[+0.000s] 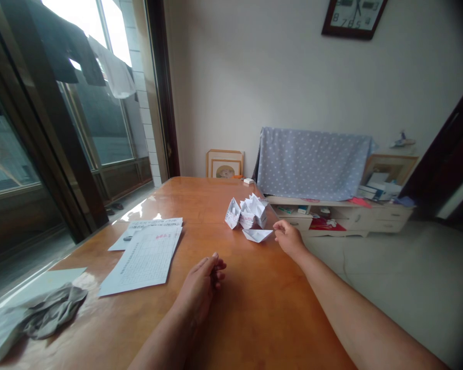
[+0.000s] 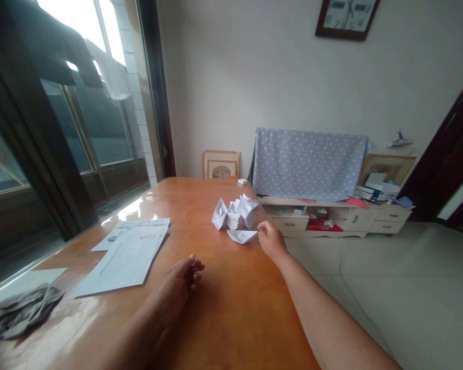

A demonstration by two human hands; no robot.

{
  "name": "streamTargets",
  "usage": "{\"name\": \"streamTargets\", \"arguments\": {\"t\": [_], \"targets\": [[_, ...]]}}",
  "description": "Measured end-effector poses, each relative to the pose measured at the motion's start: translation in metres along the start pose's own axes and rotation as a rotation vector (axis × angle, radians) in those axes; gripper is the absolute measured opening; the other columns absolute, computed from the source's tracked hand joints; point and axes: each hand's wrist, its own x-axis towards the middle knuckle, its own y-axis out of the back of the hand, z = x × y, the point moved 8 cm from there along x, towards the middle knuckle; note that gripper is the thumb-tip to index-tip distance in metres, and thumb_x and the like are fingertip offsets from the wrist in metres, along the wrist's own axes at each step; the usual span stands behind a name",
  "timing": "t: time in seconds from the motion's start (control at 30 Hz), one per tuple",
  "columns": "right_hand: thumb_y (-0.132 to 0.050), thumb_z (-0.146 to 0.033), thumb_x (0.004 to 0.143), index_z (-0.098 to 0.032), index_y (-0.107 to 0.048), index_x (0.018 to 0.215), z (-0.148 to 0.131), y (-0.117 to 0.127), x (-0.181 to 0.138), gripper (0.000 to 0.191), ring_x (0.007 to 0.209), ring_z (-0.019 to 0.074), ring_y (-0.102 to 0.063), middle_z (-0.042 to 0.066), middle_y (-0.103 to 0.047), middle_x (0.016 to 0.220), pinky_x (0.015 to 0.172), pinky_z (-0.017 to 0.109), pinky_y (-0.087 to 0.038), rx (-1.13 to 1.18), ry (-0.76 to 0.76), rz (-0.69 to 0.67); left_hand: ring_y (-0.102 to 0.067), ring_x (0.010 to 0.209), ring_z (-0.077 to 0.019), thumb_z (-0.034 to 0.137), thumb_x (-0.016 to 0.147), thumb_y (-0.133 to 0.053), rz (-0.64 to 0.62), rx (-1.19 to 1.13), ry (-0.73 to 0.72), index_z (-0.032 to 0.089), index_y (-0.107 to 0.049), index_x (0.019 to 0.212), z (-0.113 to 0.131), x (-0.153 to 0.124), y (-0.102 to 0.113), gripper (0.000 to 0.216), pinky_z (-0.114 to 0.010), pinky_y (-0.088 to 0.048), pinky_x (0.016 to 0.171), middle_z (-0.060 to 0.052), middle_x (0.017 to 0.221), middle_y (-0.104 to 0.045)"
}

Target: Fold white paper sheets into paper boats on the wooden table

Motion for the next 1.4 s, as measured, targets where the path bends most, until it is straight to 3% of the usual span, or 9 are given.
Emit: {"name": "streamTargets", "arguments": {"t": [0.13,0.23,0.47,0.57,0.7,0.87,1.03,1.23,1.4], "targets": [[-0.057,-0.032,0.07,-0.023,-0.061,0.087,-0.01,0.006,-0.016,0.019,0.059,0.0158,-0.058,0.001,-0.067,0.076,0.054,0.026,-0.043,0.121,-0.094,0.103,-0.055,0.065,-0.0098,0.048,0.081,-0.073,-0.015,-0.004,-0.003,0.014,-0.064,0.089,0.0,0.0,0.0,0.036,-0.022,-0.039,0.055,-0.007,0.093,-0.064],[-0.057,-0.032,0.07,-0.021,-0.058,0.087,-0.019,-0.004,-0.033,0.02,0.055,0.0142,-0.055,0.004,-0.066,0.076,0.049,0.025,-0.039,0.23,-0.191,0.13,-0.055,0.065,-0.0097,0.047,0.081,-0.074,-0.027,-0.01,-0.014,0.014,-0.064,0.089,0.0,0.001,-0.001,0.036,-0.022,-0.039,0.055,-0.007,0.091,-0.064],[-0.059,-0.029,0.067,-0.021,-0.056,0.087,-0.056,-0.077,-0.091,0.021,0.05,0.0105,-0.051,0.002,-0.065,0.075,0.047,0.024,-0.037,0.498,-0.334,-0.097,-0.055,0.063,-0.01,0.045,0.078,-0.076,-0.053,-0.002,-0.005,0.016,-0.063,0.088,-0.001,0.001,-0.003,0.034,-0.023,-0.037,0.054,-0.005,0.089,-0.065],[-0.055,-0.025,0.066,-0.02,-0.057,0.086,-0.061,-0.107,-0.114,0.021,0.048,0.0092,-0.047,0.0,-0.062,0.071,0.045,0.023,-0.034,0.531,-0.366,-0.188,-0.055,0.064,-0.0104,0.045,0.077,-0.076,-0.065,0.008,-0.02,0.015,-0.063,0.088,0.001,0.0,-0.004,0.034,-0.023,-0.037,0.054,-0.006,0.09,-0.065],[-0.053,-0.023,0.067,-0.02,-0.058,0.08,-0.059,-0.129,-0.132,0.014,0.044,0.0081,-0.04,-0.004,-0.056,0.062,0.043,0.021,-0.028,0.495,-0.356,-0.278,-0.054,0.063,-0.0103,0.046,0.077,-0.076,-0.063,0.03,-0.027,0.014,-0.063,0.086,0.003,-0.002,-0.005,0.035,-0.023,-0.036,0.054,-0.005,0.088,-0.064],[-0.052,-0.023,0.076,-0.022,-0.061,0.079,-0.064,-0.136,-0.136,0.01,0.056,0.0123,-0.05,-0.004,-0.057,0.062,0.053,0.023,-0.038,0.287,-0.139,-0.382,-0.054,0.064,-0.01,0.047,0.078,-0.075,-0.075,0.035,-0.031,0.015,-0.063,0.084,0.004,-0.004,-0.006,0.035,-0.023,-0.036,0.055,-0.003,0.086,-0.063],[-0.052,-0.025,0.083,-0.025,-0.065,0.084,-0.065,-0.12,-0.121,0.012,0.073,0.0171,-0.061,-0.001,-0.068,0.079,0.065,0.026,-0.044,-0.226,0.182,-0.273,-0.054,0.063,-0.0099,0.046,0.076,-0.077,-0.064,0.033,-0.023,0.015,-0.062,0.083,0.004,-0.003,-0.006,0.035,-0.023,-0.035,0.054,-0.005,0.086,-0.063],[-0.053,-0.021,0.082,-0.025,-0.068,0.098,-0.045,-0.1,-0.091,0.022,0.097,0.0238,-0.061,0.006,-0.07,0.107,0.082,0.033,-0.046,-0.393,0.17,-0.173,-0.054,0.062,-0.01,0.048,0.075,-0.077,-0.066,0.051,-0.025,0.015,-0.062,0.081,0.004,-0.003,-0.006,0.036,-0.023,-0.036,0.055,-0.005,0.084,-0.064],[-0.056,-0.022,0.08,-0.027,-0.067,0.11,-0.037,-0.101,-0.086,0.032,0.112,0.028,-0.055,0.006,-0.069,0.116,0.095,0.039,-0.04,-0.505,0.157,-0.181,-0.054,0.063,-0.0099,0.048,0.076,-0.076,-0.063,0.06,-0.029,0.015,-0.063,0.082,0.003,-0.002,-0.004,0.036,-0.024,-0.037,0.056,-0.005,0.085,-0.065]]}}
